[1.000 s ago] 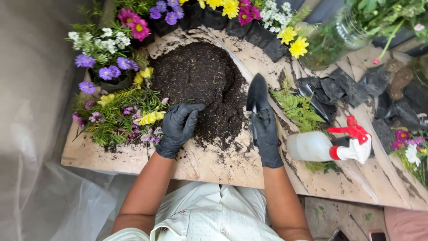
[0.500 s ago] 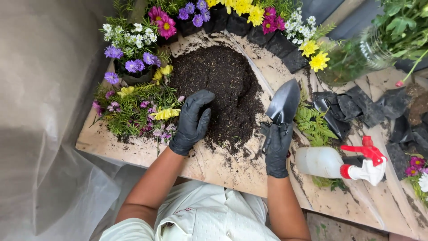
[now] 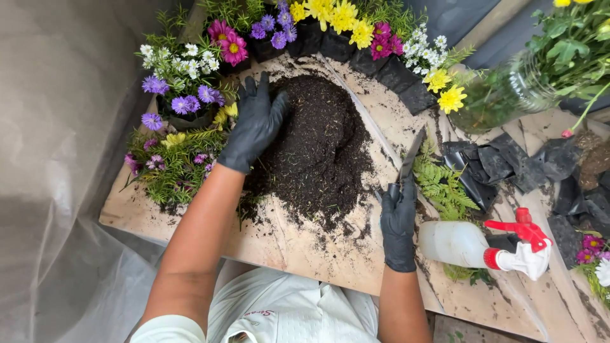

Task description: Arranging and planting small yellow flowers into a mound of soil at a design station.

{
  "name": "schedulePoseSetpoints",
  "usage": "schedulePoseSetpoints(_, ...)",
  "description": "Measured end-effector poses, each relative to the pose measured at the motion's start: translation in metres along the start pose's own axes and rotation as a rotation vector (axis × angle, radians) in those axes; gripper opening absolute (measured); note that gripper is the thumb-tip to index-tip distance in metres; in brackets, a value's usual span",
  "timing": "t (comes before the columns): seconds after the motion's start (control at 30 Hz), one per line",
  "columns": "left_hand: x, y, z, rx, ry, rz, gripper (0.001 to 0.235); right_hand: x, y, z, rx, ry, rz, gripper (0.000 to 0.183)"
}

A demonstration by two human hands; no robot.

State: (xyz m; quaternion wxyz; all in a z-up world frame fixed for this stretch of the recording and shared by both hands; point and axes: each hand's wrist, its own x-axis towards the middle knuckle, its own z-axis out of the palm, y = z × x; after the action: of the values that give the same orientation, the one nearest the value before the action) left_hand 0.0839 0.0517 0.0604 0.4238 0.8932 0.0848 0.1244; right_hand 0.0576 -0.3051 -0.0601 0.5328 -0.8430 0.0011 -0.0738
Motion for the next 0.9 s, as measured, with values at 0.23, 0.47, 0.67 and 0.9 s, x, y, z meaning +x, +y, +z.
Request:
schedulePoseSetpoints(0.23,0.085,-0.108,0.080,0.178,-0.170,-0.208,0.103,0.011,0.012,-0.011,-0.232,-0.079,-0.150,0.072)
schedulePoseSetpoints(0.47,0.091,-0.096,0.068,0.182,-0.275,-0.258,0.105,0.013,-0.005,-0.023,-0.727,-0.115,-0.150,0.070)
schedulePoseSetpoints(0.67,0.085,-0.073,0.063,0.139,-0.270,-0.261,0.103,0.012,-0.104,0.010,-0.311,-0.243,-0.211,0.052)
schedulePoseSetpoints(0.9,0.091,-0.098,0.083,0.095,-0.189,-0.252,0.092,0.044,-0.131,0.052,-0.089,-0.369,-0.032,0.071)
